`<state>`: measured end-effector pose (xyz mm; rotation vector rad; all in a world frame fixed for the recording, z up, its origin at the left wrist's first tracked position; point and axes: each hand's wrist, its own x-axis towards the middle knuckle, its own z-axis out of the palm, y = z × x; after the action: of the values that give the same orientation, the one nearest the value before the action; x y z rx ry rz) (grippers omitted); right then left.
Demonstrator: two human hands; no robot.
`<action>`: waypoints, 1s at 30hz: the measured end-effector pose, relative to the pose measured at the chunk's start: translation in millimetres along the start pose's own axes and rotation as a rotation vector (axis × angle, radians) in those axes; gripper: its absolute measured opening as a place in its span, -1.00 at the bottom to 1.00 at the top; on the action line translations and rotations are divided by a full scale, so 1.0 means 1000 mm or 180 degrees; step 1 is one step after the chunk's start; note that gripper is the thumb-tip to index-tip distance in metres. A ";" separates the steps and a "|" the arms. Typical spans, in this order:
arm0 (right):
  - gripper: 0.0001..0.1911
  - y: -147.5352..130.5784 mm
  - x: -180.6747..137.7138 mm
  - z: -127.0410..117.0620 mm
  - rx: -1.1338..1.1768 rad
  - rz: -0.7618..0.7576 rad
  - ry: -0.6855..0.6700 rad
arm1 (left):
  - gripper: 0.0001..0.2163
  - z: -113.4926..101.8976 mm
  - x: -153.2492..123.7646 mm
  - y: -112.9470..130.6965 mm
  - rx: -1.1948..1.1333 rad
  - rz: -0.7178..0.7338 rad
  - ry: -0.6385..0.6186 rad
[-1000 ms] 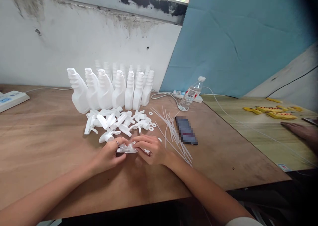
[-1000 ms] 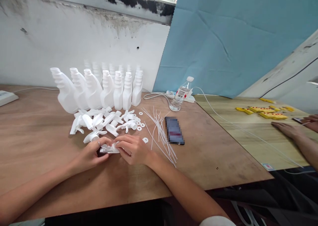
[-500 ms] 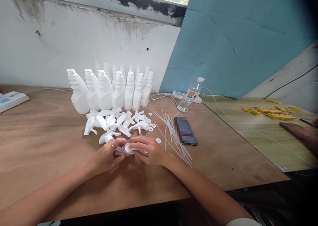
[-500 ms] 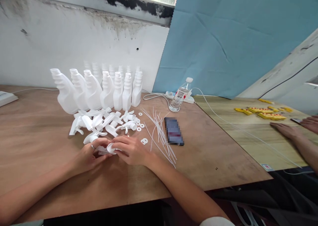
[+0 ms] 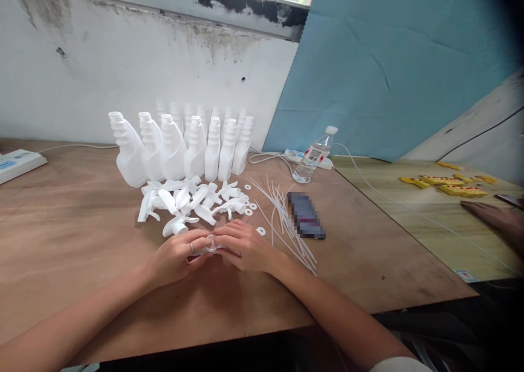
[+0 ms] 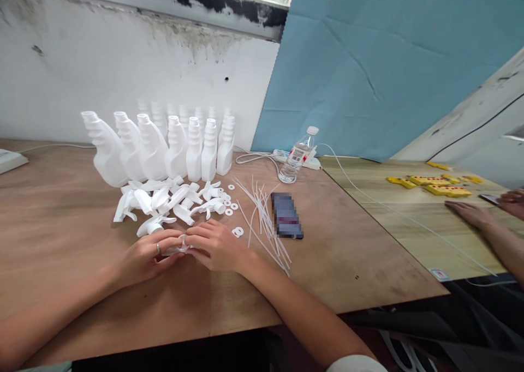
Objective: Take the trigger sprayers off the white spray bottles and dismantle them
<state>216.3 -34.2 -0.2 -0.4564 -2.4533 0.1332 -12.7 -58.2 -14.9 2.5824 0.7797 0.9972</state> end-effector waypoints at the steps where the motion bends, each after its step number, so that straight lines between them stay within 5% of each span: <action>1: -0.81 0.001 0.000 0.001 -0.0055 -0.0034 0.0014 | -0.72 0.000 0.000 0.000 0.0034 0.0023 0.0014; 19: -0.76 -0.010 0.001 0.002 -0.0102 0.0222 -0.0003 | -0.74 0.004 -0.003 0.002 -0.0013 -0.0351 0.0131; 25: -0.63 -0.025 0.005 -0.001 0.0508 0.0540 -0.0159 | -0.69 0.010 -0.010 0.001 -0.0126 -0.0805 0.0298; 30: -0.71 -0.006 0.006 -0.012 0.0911 0.0706 0.0096 | -0.71 0.008 -0.008 -0.001 -0.0199 -0.0868 0.0136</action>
<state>217.6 -37.9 13.7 -0.5951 -2.2996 0.5573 -12.8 -62.0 -25.2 2.3292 1.0600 0.9771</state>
